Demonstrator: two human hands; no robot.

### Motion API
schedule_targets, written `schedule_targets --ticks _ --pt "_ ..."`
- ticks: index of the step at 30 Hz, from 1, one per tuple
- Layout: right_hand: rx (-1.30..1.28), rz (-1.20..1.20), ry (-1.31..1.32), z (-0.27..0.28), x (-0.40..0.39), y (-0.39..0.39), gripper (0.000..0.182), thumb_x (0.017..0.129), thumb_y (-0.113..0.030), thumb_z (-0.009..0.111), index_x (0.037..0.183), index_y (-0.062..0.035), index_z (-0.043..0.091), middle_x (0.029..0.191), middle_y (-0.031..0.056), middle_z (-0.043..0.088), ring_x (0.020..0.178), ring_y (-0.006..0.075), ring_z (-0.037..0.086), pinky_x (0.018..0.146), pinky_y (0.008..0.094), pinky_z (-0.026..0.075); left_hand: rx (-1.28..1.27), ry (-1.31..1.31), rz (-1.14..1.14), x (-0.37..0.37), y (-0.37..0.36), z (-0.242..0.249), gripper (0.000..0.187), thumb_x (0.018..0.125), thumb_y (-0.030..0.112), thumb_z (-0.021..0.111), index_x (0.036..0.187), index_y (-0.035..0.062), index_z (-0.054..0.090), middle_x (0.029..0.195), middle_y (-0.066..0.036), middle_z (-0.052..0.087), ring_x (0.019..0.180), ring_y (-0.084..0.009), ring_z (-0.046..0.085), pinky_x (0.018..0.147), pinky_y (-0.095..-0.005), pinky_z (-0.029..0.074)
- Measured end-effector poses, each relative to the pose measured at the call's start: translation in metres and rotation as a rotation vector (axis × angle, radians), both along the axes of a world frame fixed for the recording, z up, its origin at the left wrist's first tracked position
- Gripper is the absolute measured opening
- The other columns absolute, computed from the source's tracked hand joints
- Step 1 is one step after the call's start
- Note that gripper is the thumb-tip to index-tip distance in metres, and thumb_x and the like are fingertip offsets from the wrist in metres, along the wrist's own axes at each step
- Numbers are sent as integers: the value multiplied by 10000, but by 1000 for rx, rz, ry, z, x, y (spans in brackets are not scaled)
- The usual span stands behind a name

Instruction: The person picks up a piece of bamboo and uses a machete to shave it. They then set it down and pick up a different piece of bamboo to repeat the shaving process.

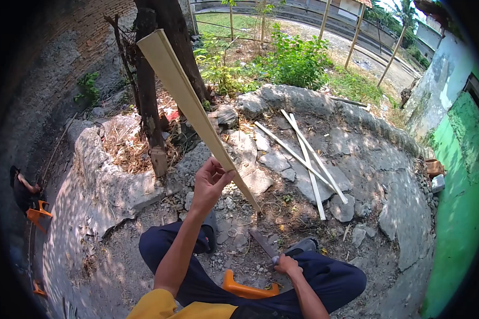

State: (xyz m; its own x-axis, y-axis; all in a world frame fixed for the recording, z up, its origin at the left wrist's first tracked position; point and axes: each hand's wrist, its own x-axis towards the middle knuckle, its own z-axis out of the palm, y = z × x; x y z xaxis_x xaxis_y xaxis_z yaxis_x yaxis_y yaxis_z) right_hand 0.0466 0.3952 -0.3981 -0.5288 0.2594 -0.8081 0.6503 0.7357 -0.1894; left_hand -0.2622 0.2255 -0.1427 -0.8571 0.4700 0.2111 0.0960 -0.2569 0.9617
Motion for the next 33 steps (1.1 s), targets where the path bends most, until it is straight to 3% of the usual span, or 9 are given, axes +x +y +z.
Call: schedule_targets --ticks 16,19,21,24,25,27,33 --pt "22 5 -20 -3 -1 0 660 800 -397 715 1283 3 510 1203 236 661 1136 389 634 971 481 495 -17 62 36 0 -2 -1 190 848 78 738 934 69 569 869 -1 611 846 -80 605 844 -275 531" --pt "28 3 -19 -4 -1 0 649 801 -394 713 1277 1 517 1203 230 663 1134 383 637 969 481 496 -42 56 24 0 -3 1 186 850 86 737 941 63 577 943 -27 656 881 -85 621 859 -284 539" --pt "31 2 -16 -5 -1 0 643 802 -393 711 1275 0 520 1204 227 663 1134 381 637 969 480 497 -49 72 -18 0 -5 3 292 863 29 685 1146 9 615 1140 -98 687 944 -115 647 853 -292 550" --pt "17 -3 -37 -4 -1 1 685 794 -401 717 1307 3 507 1231 221 657 1161 373 628 996 468 480 -31 108 -39 -2 -6 0 271 863 14 653 1131 -2 619 1193 -131 687 934 -109 649 833 -280 549" --pt "16 -3 -36 -4 -1 1 684 793 -397 716 1308 2 507 1231 221 657 1161 372 628 996 468 480 -31 109 -39 -1 -6 2 271 863 14 653 1131 -2 619 1193 -131 687 934 -109 649 833 -280 549" --pt "15 -5 -34 -4 -2 1 683 793 -392 715 1310 2 506 1231 221 657 1160 372 629 995 467 480 -44 93 -41 1 -5 6 143 850 23 632 984 44 586 1162 -116 703 924 -111 657 882 -306 546" --pt "23 -12 -44 -1 -3 1 677 799 -387 703 1315 3 503 1231 222 657 1152 372 633 991 464 485 -25 118 -12 3 -5 7 254 808 17 578 1061 44 580 1132 -110 705 942 -132 650 838 -297 540"
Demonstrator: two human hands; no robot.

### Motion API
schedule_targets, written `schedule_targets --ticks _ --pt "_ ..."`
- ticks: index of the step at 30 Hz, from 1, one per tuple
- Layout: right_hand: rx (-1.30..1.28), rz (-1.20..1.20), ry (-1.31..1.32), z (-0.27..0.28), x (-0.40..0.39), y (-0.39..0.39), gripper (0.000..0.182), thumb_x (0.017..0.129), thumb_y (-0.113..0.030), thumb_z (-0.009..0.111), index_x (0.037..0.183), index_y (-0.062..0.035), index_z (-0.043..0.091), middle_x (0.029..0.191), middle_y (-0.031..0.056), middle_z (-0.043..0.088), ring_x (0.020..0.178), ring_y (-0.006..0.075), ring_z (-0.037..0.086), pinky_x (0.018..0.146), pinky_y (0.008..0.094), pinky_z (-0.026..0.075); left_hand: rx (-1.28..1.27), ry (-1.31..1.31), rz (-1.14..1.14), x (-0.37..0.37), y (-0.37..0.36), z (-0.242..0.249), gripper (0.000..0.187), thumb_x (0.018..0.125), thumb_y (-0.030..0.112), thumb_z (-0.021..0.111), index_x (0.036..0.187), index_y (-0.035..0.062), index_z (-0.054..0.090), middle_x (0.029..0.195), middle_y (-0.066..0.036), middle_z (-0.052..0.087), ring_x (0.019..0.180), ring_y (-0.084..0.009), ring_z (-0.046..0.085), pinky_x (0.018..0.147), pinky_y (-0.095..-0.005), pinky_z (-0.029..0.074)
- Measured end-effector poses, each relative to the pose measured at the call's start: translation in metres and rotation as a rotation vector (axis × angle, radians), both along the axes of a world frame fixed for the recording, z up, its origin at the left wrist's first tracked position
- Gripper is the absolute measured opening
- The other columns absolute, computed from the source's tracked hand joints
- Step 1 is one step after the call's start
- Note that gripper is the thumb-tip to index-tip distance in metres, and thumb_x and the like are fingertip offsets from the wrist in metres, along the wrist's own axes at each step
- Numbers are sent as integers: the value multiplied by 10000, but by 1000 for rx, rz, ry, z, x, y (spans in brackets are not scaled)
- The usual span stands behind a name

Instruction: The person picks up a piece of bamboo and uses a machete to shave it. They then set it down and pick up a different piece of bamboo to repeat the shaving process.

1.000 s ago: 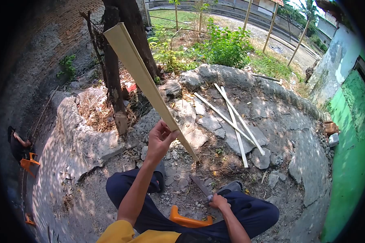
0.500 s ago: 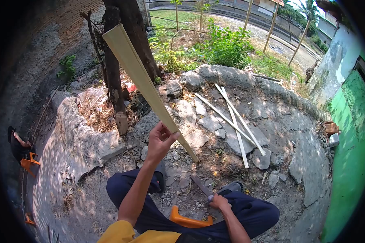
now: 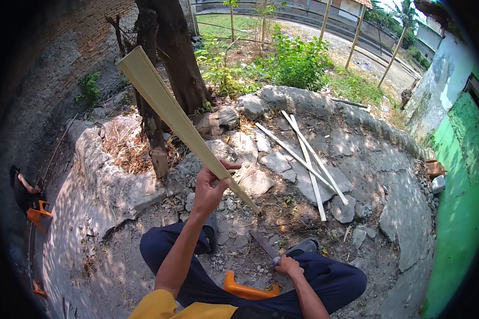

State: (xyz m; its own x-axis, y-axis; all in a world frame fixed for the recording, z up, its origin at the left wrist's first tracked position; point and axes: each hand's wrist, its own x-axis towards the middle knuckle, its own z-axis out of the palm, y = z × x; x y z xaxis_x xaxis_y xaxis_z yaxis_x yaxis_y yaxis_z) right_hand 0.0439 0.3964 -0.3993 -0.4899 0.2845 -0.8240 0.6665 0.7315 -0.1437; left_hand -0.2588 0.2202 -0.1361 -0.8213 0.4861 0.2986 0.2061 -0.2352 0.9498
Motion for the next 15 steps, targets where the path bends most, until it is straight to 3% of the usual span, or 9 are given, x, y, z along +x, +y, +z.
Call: schedule_targets --ticks 4,10,13,15 --pt "-4 -7 11 -5 2 1 668 798 -386 698 1304 6 508 1220 226 658 1147 382 632 985 470 486 -11 43 19 2 0 6 331 793 51 582 1122 23 569 1072 -74 653 877 -68 560 784 -245 489" --pt "-16 -12 32 -6 3 4 694 777 -407 690 1304 7 508 1200 235 664 1135 395 633 971 482 488 -131 144 -23 0 -4 8 195 815 127 564 977 22 595 941 -10 541 807 -85 474 725 -236 407" --pt "-5 0 22 -6 1 5 710 784 -465 697 1304 -13 526 1209 216 668 1141 385 635 970 476 491 77 105 -135 -4 0 0 201 864 227 542 882 29 568 888 -21 524 797 -128 483 716 -259 412" --pt "13 5 9 -5 1 5 709 796 -510 709 1297 -34 548 1219 198 670 1151 374 635 974 468 493 236 -93 -306 -4 0 -3 325 901 336 521 755 45 507 762 -24 470 728 -156 454 667 -283 385"
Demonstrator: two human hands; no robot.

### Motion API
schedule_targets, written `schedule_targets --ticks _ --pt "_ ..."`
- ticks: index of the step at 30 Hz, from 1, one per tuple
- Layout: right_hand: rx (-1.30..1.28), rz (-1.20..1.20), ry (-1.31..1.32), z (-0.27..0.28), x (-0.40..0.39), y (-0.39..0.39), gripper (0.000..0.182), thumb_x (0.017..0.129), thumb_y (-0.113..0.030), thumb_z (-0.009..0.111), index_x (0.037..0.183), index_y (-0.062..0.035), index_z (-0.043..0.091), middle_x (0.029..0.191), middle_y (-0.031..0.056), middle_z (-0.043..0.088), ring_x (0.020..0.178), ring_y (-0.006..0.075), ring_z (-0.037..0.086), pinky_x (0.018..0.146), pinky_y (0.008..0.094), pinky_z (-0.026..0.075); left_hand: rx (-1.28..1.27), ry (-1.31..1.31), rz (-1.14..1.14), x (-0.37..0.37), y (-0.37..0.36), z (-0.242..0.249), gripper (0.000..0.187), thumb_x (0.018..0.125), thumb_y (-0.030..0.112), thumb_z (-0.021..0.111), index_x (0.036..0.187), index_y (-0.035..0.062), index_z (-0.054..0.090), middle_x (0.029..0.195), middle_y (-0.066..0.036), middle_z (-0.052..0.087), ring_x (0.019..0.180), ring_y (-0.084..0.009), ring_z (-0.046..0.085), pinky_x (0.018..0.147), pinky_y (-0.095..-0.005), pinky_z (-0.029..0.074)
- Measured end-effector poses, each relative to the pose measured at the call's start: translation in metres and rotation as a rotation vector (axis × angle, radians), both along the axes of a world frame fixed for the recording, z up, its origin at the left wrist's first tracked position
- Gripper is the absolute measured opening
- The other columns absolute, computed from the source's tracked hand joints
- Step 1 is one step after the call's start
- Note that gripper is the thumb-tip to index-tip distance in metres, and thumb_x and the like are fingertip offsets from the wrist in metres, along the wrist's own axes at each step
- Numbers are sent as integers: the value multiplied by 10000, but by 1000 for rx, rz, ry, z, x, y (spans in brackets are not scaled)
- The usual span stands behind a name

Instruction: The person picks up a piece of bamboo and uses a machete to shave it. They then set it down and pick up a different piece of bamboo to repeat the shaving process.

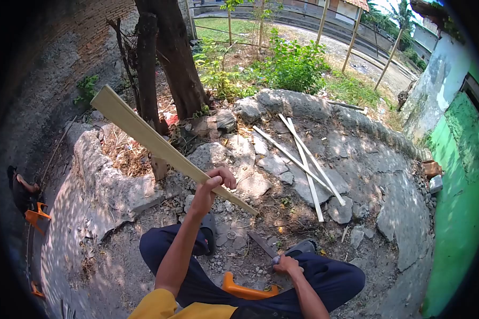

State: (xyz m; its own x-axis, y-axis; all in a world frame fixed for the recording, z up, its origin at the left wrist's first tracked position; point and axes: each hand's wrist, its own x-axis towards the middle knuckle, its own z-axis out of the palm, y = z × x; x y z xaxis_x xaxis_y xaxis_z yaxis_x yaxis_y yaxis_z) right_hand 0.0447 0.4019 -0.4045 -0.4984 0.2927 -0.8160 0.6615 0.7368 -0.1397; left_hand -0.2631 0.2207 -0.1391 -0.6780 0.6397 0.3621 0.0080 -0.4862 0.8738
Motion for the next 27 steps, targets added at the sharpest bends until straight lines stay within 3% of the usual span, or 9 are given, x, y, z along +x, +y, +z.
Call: schedule_targets --ticks 5,12,21,27 --pt "51 -13 46 2 -3 -1 710 827 -590 672 1265 -38 593 1216 176 679 1134 354 648 949 467 510 -86 45 -125 5 -8 2 442 915 386 522 629 81 379 602 -6 337 596 -139 324 578 -313 271" --pt "74 21 116 15 -3 2 617 841 -583 656 1166 -60 684 1170 176 697 1089 358 666 918 462 528 -33 -62 59 6 -1 -13 418 964 261 447 625 113 253 607 9 219 581 -127 245 568 -315 231" --pt "84 25 144 45 -2 5 593 855 -568 637 1148 -56 707 1127 183 710 1064 362 674 904 465 529 210 -200 303 24 2 -10 425 1036 287 371 659 124 260 645 16 229 597 -114 227 572 -314 222" --pt "103 -65 157 48 -2 9 608 844 -581 633 1123 -49 724 1127 180 713 1068 357 675 908 457 528 165 -158 403 46 2 -54 354 1020 266 391 723 106 285 724 -12 287 692 -145 299 678 -300 293"
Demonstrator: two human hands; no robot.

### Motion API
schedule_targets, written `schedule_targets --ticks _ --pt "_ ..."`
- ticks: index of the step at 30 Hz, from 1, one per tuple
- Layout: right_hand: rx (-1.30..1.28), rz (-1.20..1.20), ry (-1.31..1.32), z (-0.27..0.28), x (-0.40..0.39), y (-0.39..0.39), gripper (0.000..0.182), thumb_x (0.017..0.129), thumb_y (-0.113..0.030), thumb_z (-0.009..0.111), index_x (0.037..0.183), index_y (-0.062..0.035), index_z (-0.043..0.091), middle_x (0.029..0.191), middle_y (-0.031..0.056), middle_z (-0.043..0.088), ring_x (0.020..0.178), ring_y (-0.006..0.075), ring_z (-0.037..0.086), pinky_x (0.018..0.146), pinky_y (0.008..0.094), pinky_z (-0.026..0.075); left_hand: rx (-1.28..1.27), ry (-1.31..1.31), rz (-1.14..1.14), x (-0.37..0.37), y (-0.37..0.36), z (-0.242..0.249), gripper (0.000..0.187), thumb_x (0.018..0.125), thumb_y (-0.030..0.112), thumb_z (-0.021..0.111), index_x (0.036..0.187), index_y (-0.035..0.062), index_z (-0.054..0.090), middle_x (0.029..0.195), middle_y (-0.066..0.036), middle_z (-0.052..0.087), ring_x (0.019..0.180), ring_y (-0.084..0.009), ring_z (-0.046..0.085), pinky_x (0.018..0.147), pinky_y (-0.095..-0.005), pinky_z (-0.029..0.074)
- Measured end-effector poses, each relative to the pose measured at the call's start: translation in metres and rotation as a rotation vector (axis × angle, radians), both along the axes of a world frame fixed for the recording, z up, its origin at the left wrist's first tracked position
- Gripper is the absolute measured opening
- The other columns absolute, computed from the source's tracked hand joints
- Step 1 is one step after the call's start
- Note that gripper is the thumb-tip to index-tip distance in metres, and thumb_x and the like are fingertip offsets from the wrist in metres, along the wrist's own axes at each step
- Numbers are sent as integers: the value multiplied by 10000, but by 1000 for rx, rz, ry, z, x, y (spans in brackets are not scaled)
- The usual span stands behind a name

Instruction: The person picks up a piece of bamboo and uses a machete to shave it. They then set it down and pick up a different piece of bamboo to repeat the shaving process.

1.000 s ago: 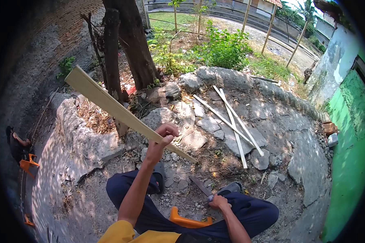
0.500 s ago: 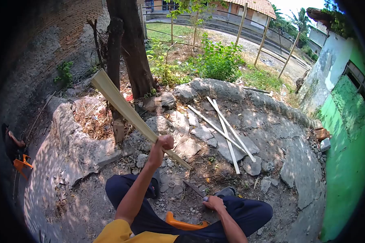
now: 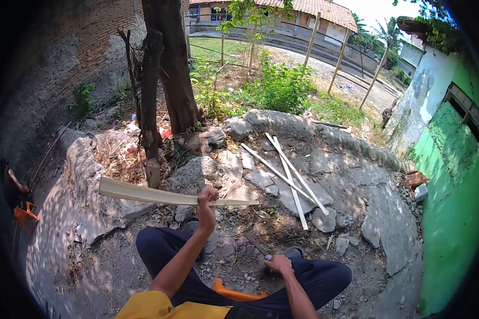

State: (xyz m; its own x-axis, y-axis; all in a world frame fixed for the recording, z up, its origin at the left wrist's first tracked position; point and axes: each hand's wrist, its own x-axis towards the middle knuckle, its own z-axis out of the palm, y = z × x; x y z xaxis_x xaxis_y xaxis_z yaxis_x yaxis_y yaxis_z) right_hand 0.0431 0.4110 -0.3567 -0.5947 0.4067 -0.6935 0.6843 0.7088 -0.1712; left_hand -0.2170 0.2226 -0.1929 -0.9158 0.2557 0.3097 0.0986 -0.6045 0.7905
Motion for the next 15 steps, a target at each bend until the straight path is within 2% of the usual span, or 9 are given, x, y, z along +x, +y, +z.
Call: schedule_targets --ticks 2,3,4,6,8,9,11,12,15 --pt "8 -33 -7 -2 -2 2 609 835 -575 637 1133 -50 721 1136 177 711 1075 349 674 917 451 527 58 -62 38 14 -7 -8 327 999 249 403 722 116 292 768 -36 347 761 -167 342 762 -319 331" --pt "4 -31 -9 -4 -2 1 609 835 -575 637 1133 -50 721 1136 177 711 1075 349 674 917 451 527 24 -3 29 21 -18 -13 273 983 262 424 763 104 388 863 -54 421 908 -185 427 891 -332 351" --pt "16 -33 -14 -5 -1 1 600 835 -565 639 1134 -52 721 1142 176 710 1079 346 673 920 449 526 19 -6 30 31 -28 -10 273 983 262 424 763 104 388 863 -54 421 908 -185 427 891 -332 351" --pt "23 -35 -24 -7 1 1 591 834 -555 641 1136 -53 722 1148 175 708 1084 343 672 924 447 526 -356 -1 73 55 -49 5 226 968 284 466 892 73 493 995 -71 499 1070 -194 474 997 -327 337" --pt "13 -1 -67 -10 3 1 573 838 -540 642 1135 -56 723 1160 173 704 1088 340 672 929 447 526 -729 -32 -12 71 -76 0 336 945 266 570 1171 30 490 1176 -100 505 1154 -194 468 1024 -345 367" --pt "6 4 -70 -10 2 -1 573 838 -540 642 1135 -56 723 1160 173 704 1088 340 672 929 447 526 -736 -36 -9 76 -88 -7 336 945 266 570 1171 30 490 1176 -100 505 1154 -194 468 1024 -345 367" --pt "18 -10 -57 -7 3 -4 568 840 -529 645 1145 -56 719 1171 172 701 1105 337 665 937 446 522 -776 -323 -151 87 -104 -19 588 977 387 570 1410 77 321 1262 -138 490 1187 -222 510 966 -378 492" --pt "15 -8 -58 -5 2 -4 568 840 -529 645 1145 -56 719 1171 172 701 1105 337 665 937 446 522 -779 -324 -149 96 -107 -25 588 977 387 570 1410 77 321 1262 -138 490 1187 -222 510 966 -378 492" --pt "12 -18 -67 -4 3 -5 570 839 -523 645 1159 -57 712 1187 167 696 1122 334 657 945 444 517 -407 -629 -169 122 -108 -33 610 977 393 592 1413 78 305 1219 -157 512 1041 -264 602 939 -439 525"
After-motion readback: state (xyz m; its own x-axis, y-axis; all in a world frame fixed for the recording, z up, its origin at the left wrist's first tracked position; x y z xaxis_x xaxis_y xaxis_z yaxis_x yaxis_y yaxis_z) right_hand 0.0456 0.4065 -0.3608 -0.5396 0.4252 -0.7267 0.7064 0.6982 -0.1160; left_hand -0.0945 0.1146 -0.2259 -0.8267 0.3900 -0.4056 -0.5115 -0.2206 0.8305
